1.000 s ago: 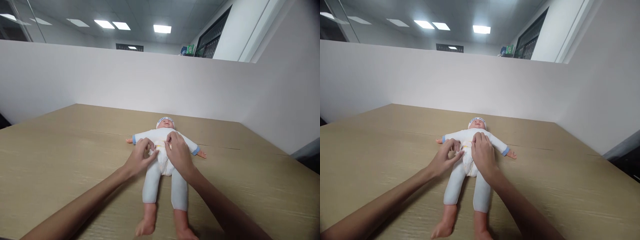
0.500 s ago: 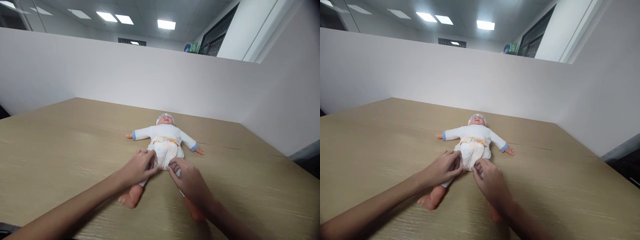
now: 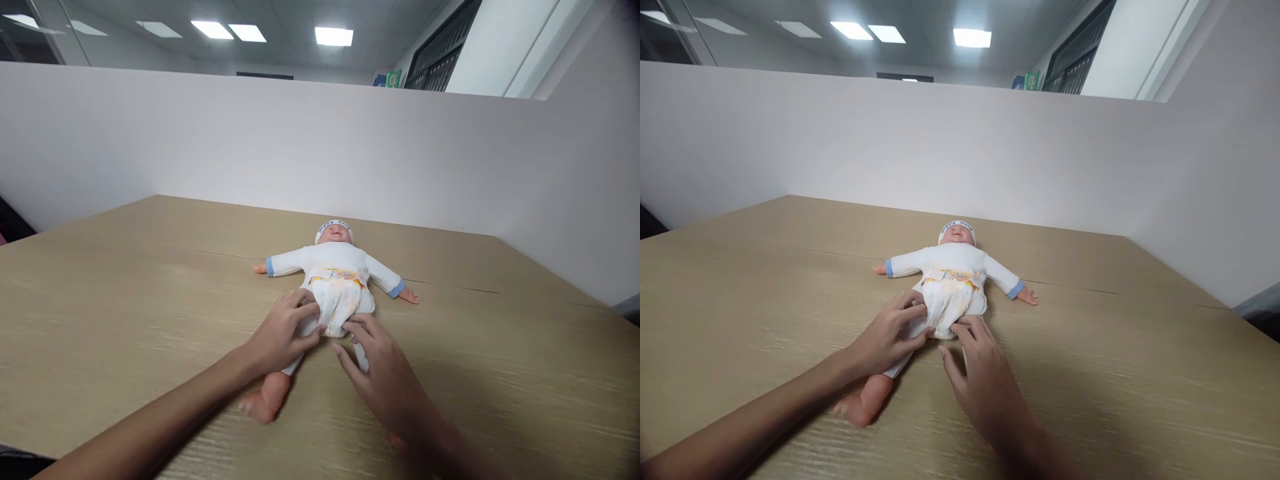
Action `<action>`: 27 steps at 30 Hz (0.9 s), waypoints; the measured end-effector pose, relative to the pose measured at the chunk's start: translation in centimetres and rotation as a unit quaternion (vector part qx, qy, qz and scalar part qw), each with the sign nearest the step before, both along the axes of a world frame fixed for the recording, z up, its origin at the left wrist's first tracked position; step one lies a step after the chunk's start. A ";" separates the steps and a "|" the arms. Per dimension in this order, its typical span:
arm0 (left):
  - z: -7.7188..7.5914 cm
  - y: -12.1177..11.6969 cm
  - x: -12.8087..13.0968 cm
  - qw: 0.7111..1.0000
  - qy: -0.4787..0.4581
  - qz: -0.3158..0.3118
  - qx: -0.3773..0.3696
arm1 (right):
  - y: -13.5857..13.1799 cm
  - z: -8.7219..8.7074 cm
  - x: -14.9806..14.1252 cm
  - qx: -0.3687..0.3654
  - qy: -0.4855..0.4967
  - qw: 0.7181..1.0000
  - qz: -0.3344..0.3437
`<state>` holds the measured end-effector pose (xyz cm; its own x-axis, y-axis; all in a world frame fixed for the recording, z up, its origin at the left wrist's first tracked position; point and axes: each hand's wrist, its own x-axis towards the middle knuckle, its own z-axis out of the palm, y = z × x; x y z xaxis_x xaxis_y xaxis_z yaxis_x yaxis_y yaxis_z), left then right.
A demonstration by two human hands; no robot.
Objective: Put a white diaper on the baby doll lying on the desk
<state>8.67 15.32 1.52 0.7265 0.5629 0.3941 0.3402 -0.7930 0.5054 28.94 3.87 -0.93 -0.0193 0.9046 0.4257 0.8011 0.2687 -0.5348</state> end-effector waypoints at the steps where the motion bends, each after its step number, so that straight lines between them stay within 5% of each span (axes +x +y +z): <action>1: 0.0 0.0 0.0 1.000 -0.007 -0.003 -0.002 | -0.1 0.1 -0.1 0.005 0.006 1.000 -0.001; 6: 0.0 0.0 0.1 0.999 -0.010 -0.010 -0.031 | -0.1 0.5 -0.2 -0.014 0.016 1.000 0.005; 10: -0.2 0.2 0.3 0.994 -0.039 0.028 -0.101 | 0.7 0.6 0.3 -0.056 0.042 0.996 -0.054; 14: -1.3 0.6 0.2 0.972 -0.125 0.029 -0.197 | 1.3 1.2 1.2 -0.095 0.135 0.983 -0.085; 19: -2.5 0.5 0.1 0.943 -0.188 0.058 -0.270 | 1.0 2.1 2.3 -0.092 0.113 0.981 -0.127; 27: -0.1 -0.1 -0.1 0.977 -0.034 0.073 -0.197 | 0.9 1.8 2.0 -0.068 0.066 0.990 -0.100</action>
